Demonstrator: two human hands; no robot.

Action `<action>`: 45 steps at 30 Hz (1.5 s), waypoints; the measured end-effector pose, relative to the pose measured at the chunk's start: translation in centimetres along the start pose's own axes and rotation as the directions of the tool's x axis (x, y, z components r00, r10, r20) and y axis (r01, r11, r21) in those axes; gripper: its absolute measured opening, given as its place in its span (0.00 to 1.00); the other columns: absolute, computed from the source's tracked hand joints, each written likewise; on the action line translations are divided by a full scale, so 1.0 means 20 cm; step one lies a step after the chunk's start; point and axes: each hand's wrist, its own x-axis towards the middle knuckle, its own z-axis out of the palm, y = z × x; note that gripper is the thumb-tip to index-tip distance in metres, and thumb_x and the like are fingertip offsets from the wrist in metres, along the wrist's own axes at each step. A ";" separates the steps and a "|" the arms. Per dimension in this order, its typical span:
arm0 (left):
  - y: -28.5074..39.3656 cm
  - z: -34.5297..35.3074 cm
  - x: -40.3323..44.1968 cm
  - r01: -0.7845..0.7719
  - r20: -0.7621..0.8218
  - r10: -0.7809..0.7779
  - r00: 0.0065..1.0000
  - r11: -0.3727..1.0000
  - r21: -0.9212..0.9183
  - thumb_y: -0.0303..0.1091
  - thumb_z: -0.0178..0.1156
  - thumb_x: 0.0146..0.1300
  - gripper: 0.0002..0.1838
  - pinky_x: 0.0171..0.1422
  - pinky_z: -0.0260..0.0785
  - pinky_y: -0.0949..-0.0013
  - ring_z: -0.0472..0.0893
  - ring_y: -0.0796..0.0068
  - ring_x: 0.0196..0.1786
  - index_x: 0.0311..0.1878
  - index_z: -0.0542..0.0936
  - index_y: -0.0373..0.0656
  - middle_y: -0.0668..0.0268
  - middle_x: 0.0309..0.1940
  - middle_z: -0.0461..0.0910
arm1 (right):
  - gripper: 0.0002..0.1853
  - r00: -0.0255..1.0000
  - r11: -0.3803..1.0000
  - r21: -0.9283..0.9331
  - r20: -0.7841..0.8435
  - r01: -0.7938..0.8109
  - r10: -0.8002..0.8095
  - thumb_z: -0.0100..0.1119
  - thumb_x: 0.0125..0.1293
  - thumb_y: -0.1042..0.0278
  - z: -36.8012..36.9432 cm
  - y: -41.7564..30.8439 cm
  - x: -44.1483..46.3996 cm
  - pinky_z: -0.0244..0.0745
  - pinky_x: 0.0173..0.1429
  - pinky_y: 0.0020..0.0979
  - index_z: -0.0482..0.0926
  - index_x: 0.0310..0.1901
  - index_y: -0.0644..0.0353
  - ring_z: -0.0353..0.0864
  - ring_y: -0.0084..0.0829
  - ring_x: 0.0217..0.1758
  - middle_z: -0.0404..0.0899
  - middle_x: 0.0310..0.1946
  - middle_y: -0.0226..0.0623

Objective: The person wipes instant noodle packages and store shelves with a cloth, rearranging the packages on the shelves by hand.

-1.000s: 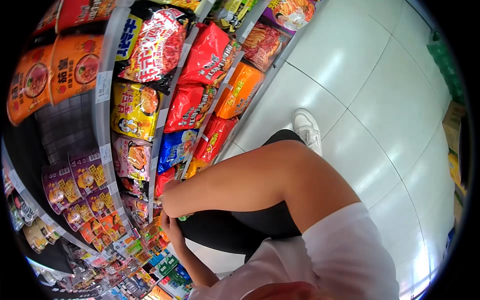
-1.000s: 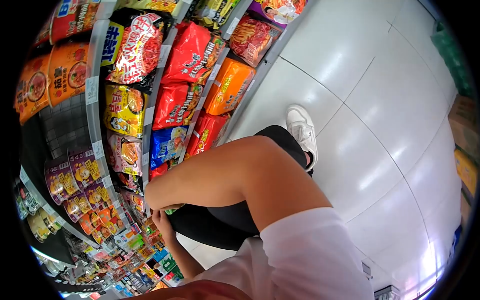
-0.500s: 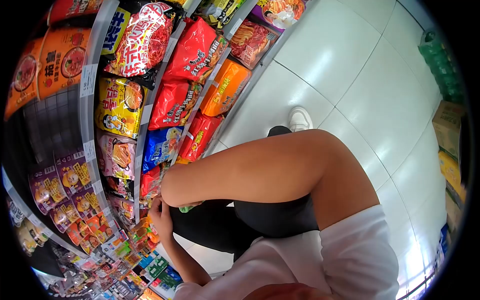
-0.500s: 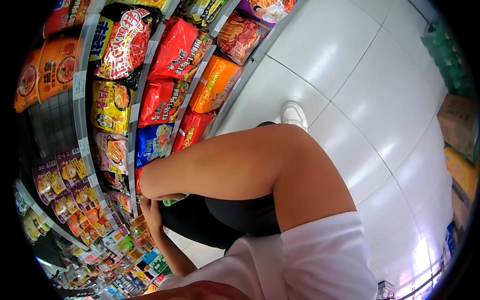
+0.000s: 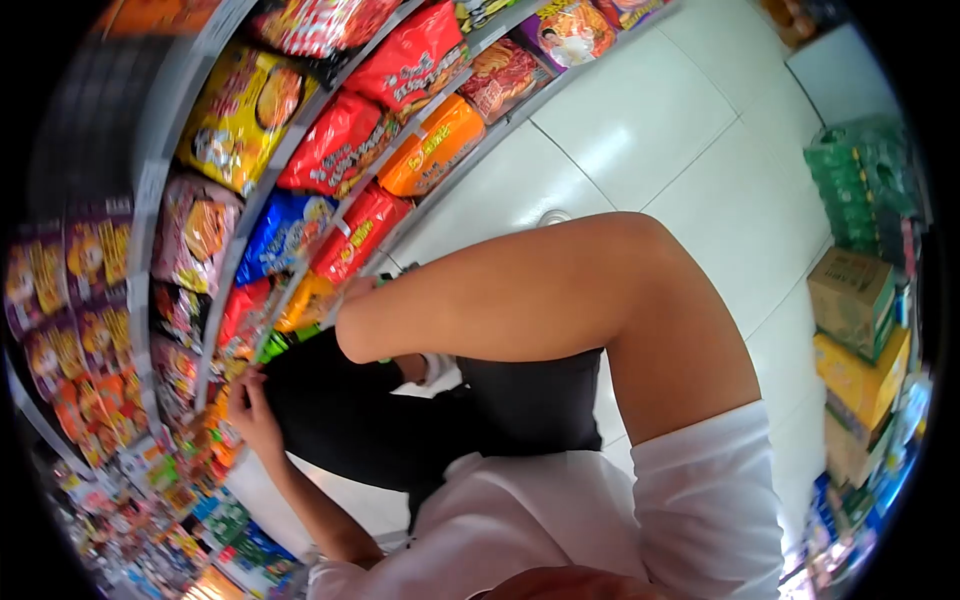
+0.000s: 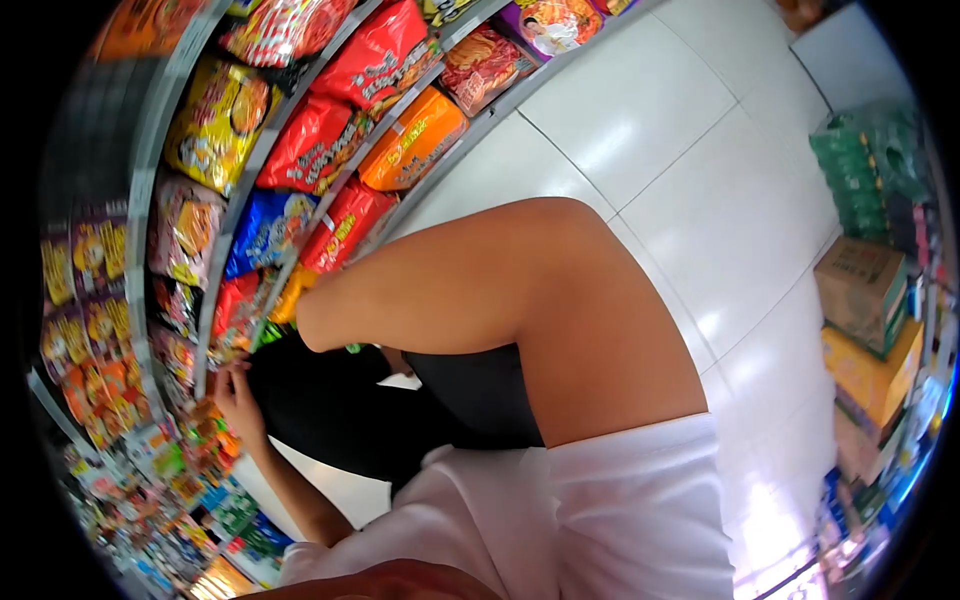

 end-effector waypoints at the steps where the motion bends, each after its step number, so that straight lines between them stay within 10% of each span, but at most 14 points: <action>1: -0.04 -0.03 -0.03 -0.008 -0.033 0.007 0.999 1.000 -0.011 0.37 0.58 0.81 0.15 0.65 0.71 0.65 0.83 0.69 0.52 0.41 0.82 0.34 0.57 0.45 0.88 | 0.13 0.997 1.000 -0.030 0.077 -0.008 0.010 0.78 0.55 0.62 0.00 -0.04 0.01 0.85 0.42 0.52 0.93 0.43 0.43 0.90 0.38 0.47 0.91 0.43 0.30; 8: 0.21 -0.07 -0.35 -0.042 -0.232 0.111 0.966 0.957 0.285 0.31 0.62 0.75 0.08 0.70 0.70 0.61 0.84 0.60 0.59 0.49 0.85 0.37 0.57 0.54 0.87 | 0.19 0.936 0.978 -0.195 0.323 -0.080 0.140 0.76 0.59 0.61 0.14 -0.07 -0.07 0.85 0.45 0.56 0.91 0.54 0.46 0.90 0.40 0.52 0.90 0.53 0.31; 15: 0.23 0.11 -0.36 -0.233 -0.098 0.361 0.927 0.763 0.603 0.39 0.69 0.66 0.09 0.82 0.54 0.45 0.74 0.56 0.72 0.44 0.86 0.48 0.66 0.61 0.83 | 0.20 0.881 0.940 -0.235 0.349 -0.248 0.320 0.75 0.62 0.63 0.06 0.01 -0.23 0.86 0.47 0.54 0.90 0.57 0.50 0.90 0.42 0.56 0.89 0.56 0.30; 37: 0.04 0.00 -0.32 -0.189 -0.188 0.291 0.938 0.885 0.426 0.38 0.69 0.65 0.08 0.83 0.54 0.44 0.77 0.59 0.71 0.45 0.86 0.48 0.68 0.59 0.85 | 0.23 0.898 0.986 -0.070 0.408 -0.149 0.164 0.71 0.62 0.49 0.15 0.30 0.03 0.85 0.52 0.48 0.88 0.50 0.59 0.90 0.48 0.52 0.89 0.48 0.45; 39: 0.09 0.01 -0.29 -0.278 -0.144 0.336 0.931 0.905 0.322 0.35 0.70 0.63 0.10 0.82 0.58 0.42 0.79 0.60 0.68 0.46 0.86 0.46 0.65 0.58 0.85 | 0.30 0.959 0.983 0.082 0.249 -0.162 0.137 0.64 0.69 0.40 0.11 0.30 0.00 0.83 0.55 0.49 0.84 0.53 0.63 0.88 0.54 0.52 0.87 0.47 0.52; 42: 0.21 0.08 -0.24 -0.336 -0.061 0.332 0.941 0.939 -0.075 0.37 0.78 0.56 0.37 0.81 0.61 0.43 0.76 0.50 0.72 0.69 0.76 0.40 0.53 0.67 0.79 | 0.31 0.981 0.873 0.470 -0.065 -0.129 0.180 0.59 0.73 0.38 0.02 0.19 -0.06 0.81 0.57 0.47 0.82 0.53 0.65 0.87 0.53 0.53 0.87 0.46 0.54; 45: 0.37 0.26 -0.22 0.022 0.338 0.227 0.913 0.801 -0.598 0.34 0.79 0.58 0.61 0.82 0.61 0.47 0.61 0.51 0.82 0.86 0.46 0.44 0.55 0.84 0.52 | 0.32 0.972 0.566 0.819 -0.051 -0.091 0.229 0.54 0.73 0.35 -0.15 0.07 -0.19 0.79 0.58 0.48 0.83 0.54 0.63 0.87 0.51 0.53 0.87 0.49 0.54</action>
